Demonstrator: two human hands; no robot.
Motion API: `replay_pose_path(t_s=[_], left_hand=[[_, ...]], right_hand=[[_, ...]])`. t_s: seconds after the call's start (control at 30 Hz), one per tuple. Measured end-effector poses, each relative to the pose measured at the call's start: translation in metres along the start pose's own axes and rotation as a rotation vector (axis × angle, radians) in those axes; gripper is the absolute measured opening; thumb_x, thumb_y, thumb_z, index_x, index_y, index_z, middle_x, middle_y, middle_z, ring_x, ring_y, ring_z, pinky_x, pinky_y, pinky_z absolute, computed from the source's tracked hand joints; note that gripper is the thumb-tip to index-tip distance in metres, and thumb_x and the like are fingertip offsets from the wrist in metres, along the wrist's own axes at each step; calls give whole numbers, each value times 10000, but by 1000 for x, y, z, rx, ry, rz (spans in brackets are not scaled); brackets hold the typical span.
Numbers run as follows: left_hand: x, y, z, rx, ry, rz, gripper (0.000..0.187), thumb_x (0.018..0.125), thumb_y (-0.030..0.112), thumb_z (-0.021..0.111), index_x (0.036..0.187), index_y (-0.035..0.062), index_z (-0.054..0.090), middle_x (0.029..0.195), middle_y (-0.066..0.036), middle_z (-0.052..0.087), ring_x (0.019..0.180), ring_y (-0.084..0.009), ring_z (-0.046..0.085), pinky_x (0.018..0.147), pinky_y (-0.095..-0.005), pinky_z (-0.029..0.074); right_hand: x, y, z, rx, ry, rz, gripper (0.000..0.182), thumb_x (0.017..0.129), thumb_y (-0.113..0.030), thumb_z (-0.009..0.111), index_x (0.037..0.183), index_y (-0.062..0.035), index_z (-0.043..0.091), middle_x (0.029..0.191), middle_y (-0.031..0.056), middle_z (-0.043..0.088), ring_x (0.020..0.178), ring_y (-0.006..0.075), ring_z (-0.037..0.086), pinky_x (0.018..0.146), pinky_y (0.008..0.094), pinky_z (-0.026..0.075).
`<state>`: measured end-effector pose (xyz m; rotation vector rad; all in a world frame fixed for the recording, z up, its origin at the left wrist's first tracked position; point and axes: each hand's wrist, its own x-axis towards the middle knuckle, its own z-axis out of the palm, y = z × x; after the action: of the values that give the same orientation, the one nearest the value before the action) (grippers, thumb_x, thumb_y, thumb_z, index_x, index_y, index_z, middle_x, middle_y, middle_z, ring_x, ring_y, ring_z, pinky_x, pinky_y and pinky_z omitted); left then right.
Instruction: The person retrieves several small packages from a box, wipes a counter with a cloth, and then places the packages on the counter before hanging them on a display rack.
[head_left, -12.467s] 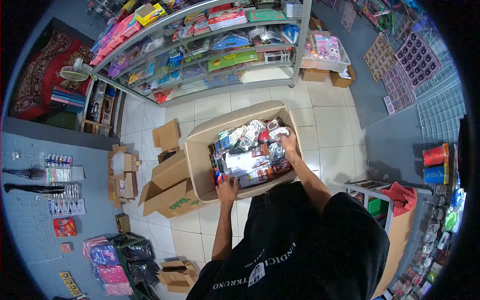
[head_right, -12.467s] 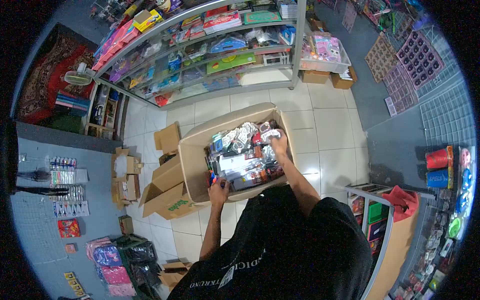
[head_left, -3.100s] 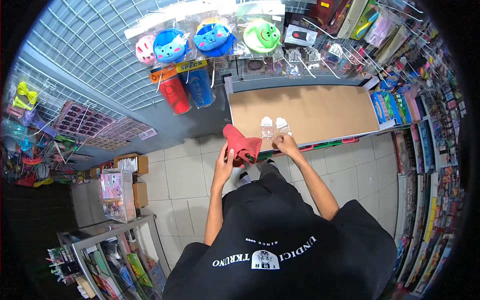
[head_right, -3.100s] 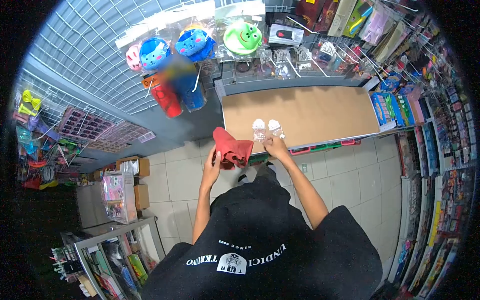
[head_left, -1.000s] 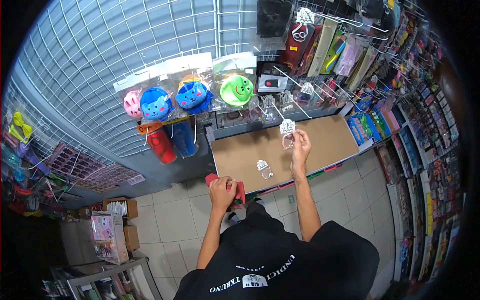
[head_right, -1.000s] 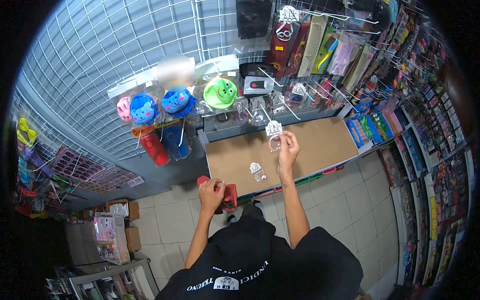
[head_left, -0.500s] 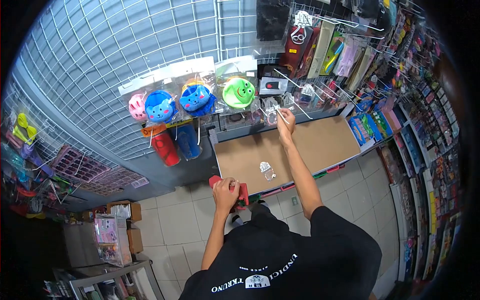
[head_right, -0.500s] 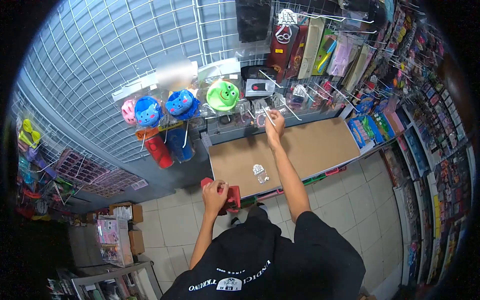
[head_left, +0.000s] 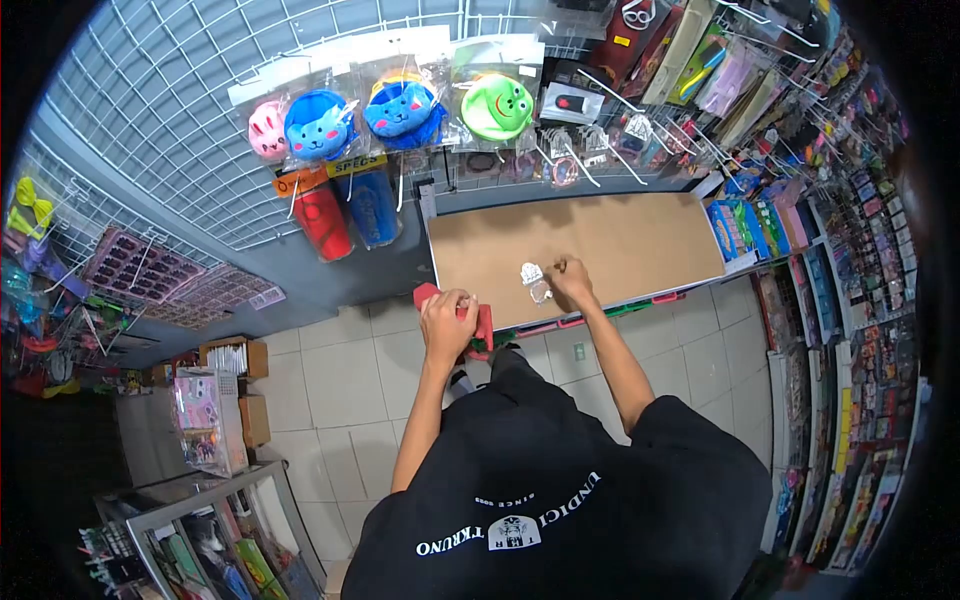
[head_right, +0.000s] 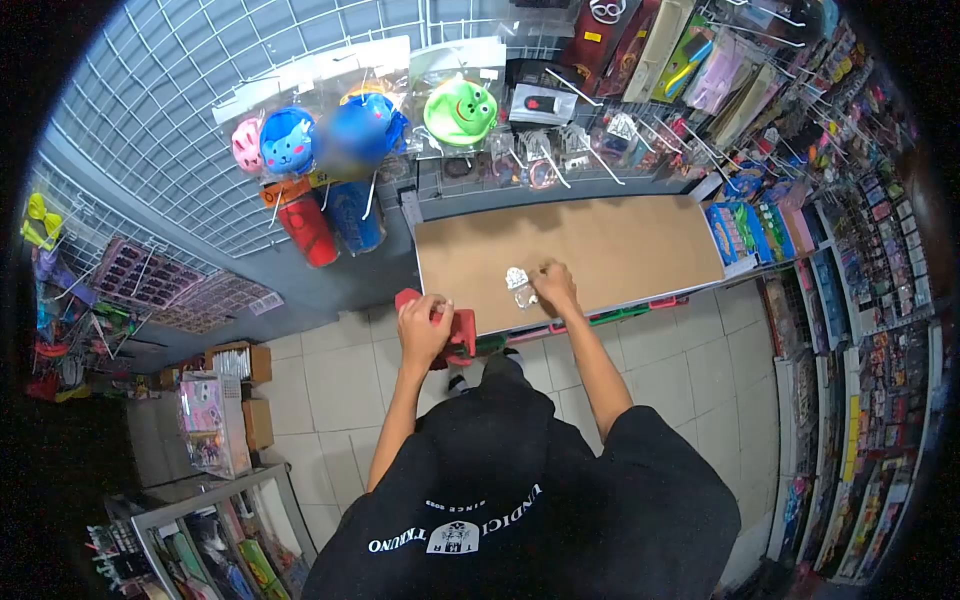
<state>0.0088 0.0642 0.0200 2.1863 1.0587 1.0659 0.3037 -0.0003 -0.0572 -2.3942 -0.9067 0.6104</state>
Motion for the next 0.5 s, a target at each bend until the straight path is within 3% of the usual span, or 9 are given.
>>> replay_pose_path(t_s=[0.07, 0.17, 0.3, 0.4, 0.5], left_hand=[[2, 0, 0, -9, -6, -10, 147, 816, 179, 681, 743, 62, 632, 709, -63, 635, 697, -272, 582, 721, -396, 424], [2, 1, 0, 4, -6, -10, 145, 817, 181, 681, 744, 65, 632, 710, -59, 636, 696, -268, 581, 723, -392, 423], [1, 0, 1, -1, -16, -9, 141, 815, 183, 683, 750, 68, 633, 707, -59, 635, 700, -269, 582, 727, -393, 422], [1, -1, 2, 7, -16, -13, 137, 811, 182, 684, 751, 69, 636, 708, -59, 639, 707, -271, 584, 732, -396, 424], [1, 0, 1, 5, -10, -15, 129, 804, 177, 688, 753, 68, 641, 713, -61, 644, 713, -273, 587, 739, -396, 426]], right_hand=[[-25, -3, 11, -191, 35, -1, 598, 710, -480, 770, 1120, -72, 615, 1109, 162, 622, 1032, 327, 598, 881, 439, 477], [-43, -14, 21, -204, 21, 43, 635, 691, -498, 772, 1141, -82, 601, 1241, 165, 536, 1167, 356, 516, 930, 489, 451], [-36, -13, 38, -183, 140, 40, 574, 684, -388, 803, 1138, -115, 583, 1173, 131, 586, 1146, 345, 536, 955, 484, 435], [-25, -18, 40, 19, 56, 102, 499, 713, -247, 780, 1138, -84, 575, 1027, 127, 659, 966, 298, 644, 861, 426, 506], [-12, -8, 58, 520, 5, -26, 403, 743, -135, 734, 1110, -40, 599, 896, 114, 691, 774, 226, 676, 726, 344, 543]])
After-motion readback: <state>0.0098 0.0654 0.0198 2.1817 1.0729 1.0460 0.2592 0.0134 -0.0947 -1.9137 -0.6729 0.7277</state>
